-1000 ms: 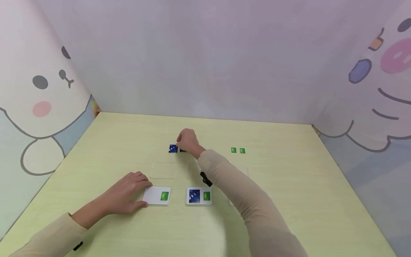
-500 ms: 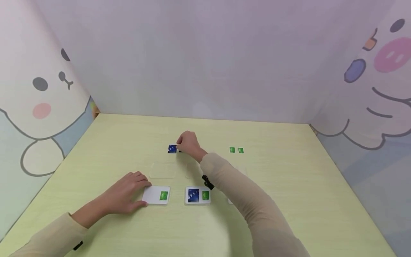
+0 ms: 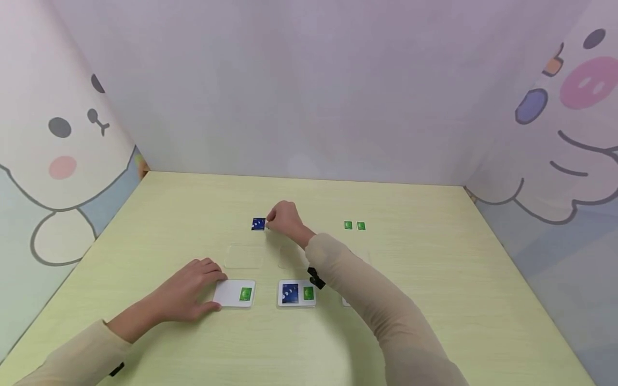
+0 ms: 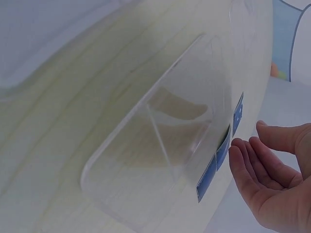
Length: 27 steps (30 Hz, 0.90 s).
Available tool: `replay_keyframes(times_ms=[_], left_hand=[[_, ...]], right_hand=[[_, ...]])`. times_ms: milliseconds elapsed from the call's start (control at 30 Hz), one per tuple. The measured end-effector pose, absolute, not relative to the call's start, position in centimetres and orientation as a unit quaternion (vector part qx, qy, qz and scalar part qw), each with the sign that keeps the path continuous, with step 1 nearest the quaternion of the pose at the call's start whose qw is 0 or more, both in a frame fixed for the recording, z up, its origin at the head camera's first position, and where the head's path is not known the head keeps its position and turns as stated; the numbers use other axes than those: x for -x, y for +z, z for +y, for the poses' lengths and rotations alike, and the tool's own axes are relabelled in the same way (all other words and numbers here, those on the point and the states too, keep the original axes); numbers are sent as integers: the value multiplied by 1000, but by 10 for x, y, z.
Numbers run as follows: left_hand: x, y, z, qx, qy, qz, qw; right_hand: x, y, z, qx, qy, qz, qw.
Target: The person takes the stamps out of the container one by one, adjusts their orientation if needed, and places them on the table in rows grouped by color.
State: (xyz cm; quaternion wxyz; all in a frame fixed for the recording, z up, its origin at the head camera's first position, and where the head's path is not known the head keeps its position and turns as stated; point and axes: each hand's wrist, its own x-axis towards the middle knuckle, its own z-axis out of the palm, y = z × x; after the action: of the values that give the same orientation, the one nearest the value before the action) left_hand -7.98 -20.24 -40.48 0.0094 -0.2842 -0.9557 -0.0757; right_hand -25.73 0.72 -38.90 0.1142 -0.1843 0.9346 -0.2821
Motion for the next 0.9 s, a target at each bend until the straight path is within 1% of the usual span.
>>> replay_keyframes(times_ms=[667,900], left_hand=[[79,-407,-203,287,-78,-954,23],[78,-407,-203,286,-80,-955,21]], right_hand=[[250,-392,19,183,-293,930,126],[248,-392,23,181,-301,926,134]])
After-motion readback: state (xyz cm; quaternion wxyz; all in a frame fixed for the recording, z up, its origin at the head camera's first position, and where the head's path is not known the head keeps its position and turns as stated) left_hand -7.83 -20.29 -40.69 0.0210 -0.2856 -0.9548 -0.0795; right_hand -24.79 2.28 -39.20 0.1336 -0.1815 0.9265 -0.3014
